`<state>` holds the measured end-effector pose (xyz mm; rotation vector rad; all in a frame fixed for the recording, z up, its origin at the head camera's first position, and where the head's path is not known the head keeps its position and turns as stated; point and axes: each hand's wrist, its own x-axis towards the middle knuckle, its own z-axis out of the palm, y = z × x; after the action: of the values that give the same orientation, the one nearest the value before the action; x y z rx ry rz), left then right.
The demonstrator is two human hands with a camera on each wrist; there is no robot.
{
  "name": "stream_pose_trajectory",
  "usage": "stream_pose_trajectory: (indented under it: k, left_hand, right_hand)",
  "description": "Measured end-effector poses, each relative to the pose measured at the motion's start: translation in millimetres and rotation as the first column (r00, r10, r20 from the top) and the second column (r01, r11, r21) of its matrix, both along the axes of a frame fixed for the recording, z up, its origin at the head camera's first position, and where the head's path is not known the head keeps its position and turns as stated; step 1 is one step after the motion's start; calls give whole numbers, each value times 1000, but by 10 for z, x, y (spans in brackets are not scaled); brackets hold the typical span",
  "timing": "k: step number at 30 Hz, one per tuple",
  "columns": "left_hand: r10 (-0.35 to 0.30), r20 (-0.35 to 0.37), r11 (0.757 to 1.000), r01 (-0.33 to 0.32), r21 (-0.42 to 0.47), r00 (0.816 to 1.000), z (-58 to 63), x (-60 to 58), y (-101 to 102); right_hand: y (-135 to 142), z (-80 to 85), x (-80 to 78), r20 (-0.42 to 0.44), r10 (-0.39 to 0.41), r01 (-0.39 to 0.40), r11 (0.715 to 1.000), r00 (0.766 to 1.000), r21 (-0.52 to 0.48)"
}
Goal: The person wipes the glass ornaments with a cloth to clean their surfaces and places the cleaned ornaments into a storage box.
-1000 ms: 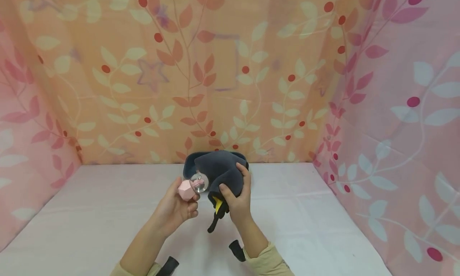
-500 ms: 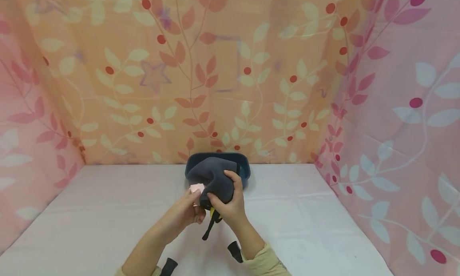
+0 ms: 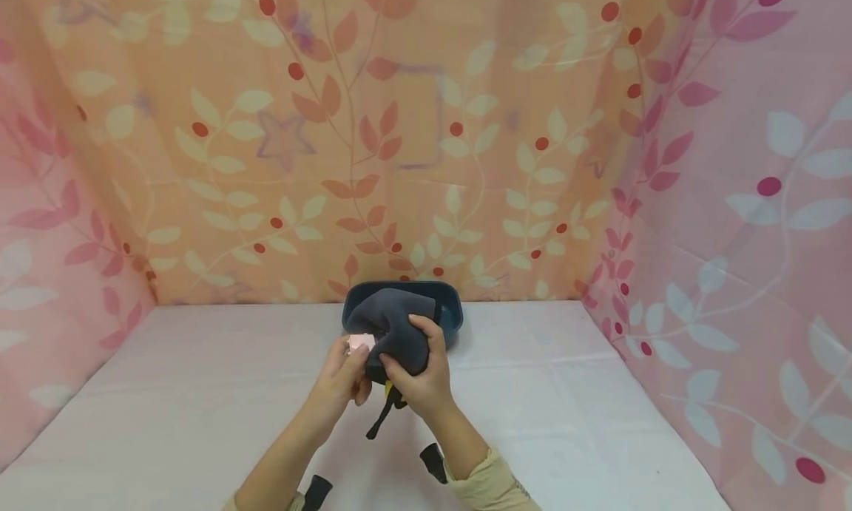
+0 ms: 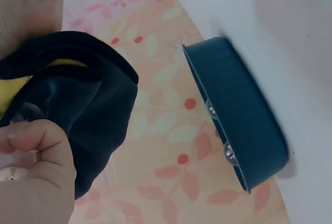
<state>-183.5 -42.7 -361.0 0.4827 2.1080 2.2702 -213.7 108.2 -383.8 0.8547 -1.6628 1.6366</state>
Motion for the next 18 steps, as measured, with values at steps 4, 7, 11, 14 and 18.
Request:
stream_pose_trajectory:
  k: [4, 7, 11, 14, 18]
  left_hand:
    - [-10, 24, 1000, 10, 2, 1000, -17, -2, 19]
    - [-40, 74, 999, 39, 9, 996, -26, -10, 23]
    - [-106, 106, 993, 100, 57, 989, -47, -32, 21]
    - [-152, 129, 985, 140, 99, 980, -73, -46, 8]
    - [-204, 180, 973, 180, 144, 962, -111, -62, -21]
  right_hand:
    - [7, -7, -3, 98, 14, -10, 999, 995, -41]
    - [16, -8, -13, 212, 93, -67, 989, 973, -130]
    - [0, 3, -21, 309, 233, -141, 946, 922, -293]
    - [-25, 16, -14, 354, 313, -161, 904, 882, -397]
    - [-42, 31, 3, 440, 335, -109, 880, 833, -463]
